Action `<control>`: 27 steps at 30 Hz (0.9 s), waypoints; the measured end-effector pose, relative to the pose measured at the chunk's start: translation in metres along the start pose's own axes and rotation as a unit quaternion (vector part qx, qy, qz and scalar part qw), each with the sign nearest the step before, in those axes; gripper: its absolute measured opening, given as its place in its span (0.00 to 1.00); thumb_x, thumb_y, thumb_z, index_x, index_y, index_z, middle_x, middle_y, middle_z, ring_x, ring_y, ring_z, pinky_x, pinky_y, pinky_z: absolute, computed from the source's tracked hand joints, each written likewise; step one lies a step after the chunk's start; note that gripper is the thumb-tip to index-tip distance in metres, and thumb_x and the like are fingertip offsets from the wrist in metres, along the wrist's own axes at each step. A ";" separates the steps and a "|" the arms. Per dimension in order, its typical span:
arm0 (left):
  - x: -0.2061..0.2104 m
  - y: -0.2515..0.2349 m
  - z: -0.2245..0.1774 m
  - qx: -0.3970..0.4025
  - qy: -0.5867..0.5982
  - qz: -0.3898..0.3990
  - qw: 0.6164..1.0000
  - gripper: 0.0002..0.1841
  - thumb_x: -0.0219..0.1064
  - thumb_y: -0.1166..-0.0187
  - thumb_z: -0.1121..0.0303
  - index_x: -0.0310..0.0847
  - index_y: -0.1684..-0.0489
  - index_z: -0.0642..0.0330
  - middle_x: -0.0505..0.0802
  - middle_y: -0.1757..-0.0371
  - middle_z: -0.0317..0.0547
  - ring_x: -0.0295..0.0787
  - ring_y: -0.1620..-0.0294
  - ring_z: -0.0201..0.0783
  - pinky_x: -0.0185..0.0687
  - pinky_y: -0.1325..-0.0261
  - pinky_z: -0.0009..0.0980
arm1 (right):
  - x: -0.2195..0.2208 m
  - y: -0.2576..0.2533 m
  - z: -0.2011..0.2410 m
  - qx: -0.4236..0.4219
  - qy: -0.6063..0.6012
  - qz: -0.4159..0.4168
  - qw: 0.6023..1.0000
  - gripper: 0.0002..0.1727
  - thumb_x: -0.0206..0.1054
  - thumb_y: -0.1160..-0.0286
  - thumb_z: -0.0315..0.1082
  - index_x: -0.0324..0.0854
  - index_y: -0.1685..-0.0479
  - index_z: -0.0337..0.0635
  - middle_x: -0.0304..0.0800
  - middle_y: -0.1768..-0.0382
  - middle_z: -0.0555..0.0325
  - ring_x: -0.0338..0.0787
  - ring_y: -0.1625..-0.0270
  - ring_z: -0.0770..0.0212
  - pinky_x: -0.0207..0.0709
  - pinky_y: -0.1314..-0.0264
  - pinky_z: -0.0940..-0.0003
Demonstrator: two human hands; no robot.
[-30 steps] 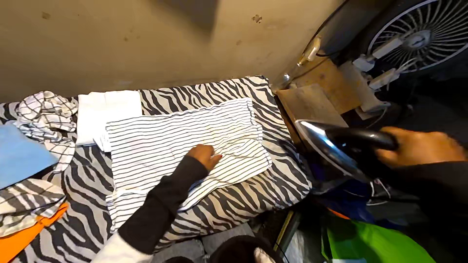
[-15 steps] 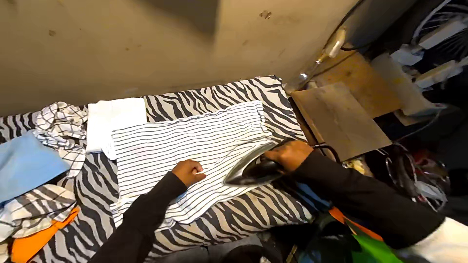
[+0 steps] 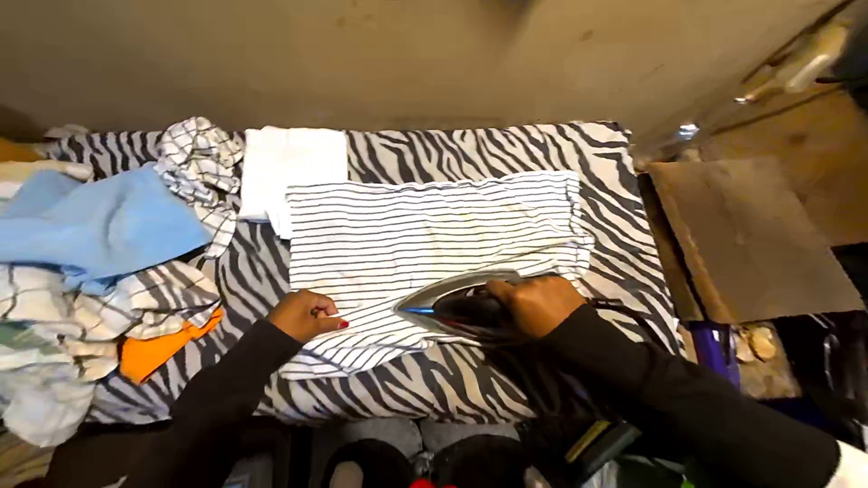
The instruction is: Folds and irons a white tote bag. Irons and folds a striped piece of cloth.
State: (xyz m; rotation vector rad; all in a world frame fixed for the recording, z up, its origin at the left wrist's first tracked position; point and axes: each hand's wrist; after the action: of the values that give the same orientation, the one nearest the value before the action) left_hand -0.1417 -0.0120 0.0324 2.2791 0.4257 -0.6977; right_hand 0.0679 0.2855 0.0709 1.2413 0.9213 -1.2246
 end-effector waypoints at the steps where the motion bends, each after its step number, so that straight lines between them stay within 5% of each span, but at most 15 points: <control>1: -0.004 0.008 0.007 -0.007 0.002 -0.008 1.000 0.12 0.75 0.24 0.64 0.88 0.63 0.67 0.80 0.78 0.37 0.69 0.76 0.28 0.68 0.66 0.31 | -0.001 -0.004 0.009 0.009 -0.001 0.010 1.000 0.12 0.74 0.35 0.31 0.86 0.57 0.33 0.89 0.75 0.33 0.92 0.68 0.26 0.78 0.71 0.31; 11: -0.034 0.055 0.067 -0.015 -0.091 -0.032 0.995 0.12 0.73 0.21 0.64 0.91 0.64 0.67 0.86 0.77 0.50 0.80 0.72 0.46 0.75 0.61 0.51 | -0.004 -0.051 0.085 -0.046 0.008 0.065 0.997 0.12 0.71 0.31 0.32 0.86 0.54 0.33 0.90 0.73 0.33 0.93 0.65 0.27 0.79 0.67 0.32; 20: 0.001 0.112 0.102 -0.101 0.018 -0.211 0.972 0.08 0.69 0.20 0.73 0.90 0.53 0.70 0.94 0.61 0.59 0.89 0.62 0.50 0.81 0.50 0.53 | -0.007 -0.090 0.161 -0.098 0.000 0.146 0.984 0.13 0.68 0.25 0.33 0.86 0.47 0.34 0.92 0.64 0.33 0.93 0.56 0.29 0.79 0.59 0.32; 25: 0.031 0.160 0.119 -0.077 -0.057 -0.439 0.893 0.13 0.66 0.22 0.67 0.92 0.52 0.66 0.96 0.62 0.56 0.93 0.67 0.49 0.87 0.60 0.47 | -0.010 -0.109 0.200 -0.094 -0.004 0.204 0.974 0.15 0.67 0.22 0.33 0.84 0.41 0.36 0.93 0.57 0.34 0.92 0.49 0.30 0.80 0.54 0.33; 27: 0.034 0.183 0.115 -0.100 -0.073 -0.475 0.871 0.15 0.63 0.21 0.64 0.92 0.52 0.65 0.96 0.64 0.54 0.92 0.69 0.45 0.86 0.63 0.42 | -0.012 -0.116 0.217 -0.090 -0.002 0.230 0.969 0.16 0.65 0.19 0.33 0.83 0.37 0.37 0.93 0.53 0.35 0.92 0.46 0.31 0.80 0.51 0.33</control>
State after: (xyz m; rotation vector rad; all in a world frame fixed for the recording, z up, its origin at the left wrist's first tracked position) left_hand -0.0676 -0.2176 0.0397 1.7025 1.5095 -1.2070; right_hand -0.0720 0.0845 0.0937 1.2199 0.6724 -0.7579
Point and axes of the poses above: each hand's wrist, its own y-axis away from the middle knuckle, its own x-axis out of the palm, z = x × y
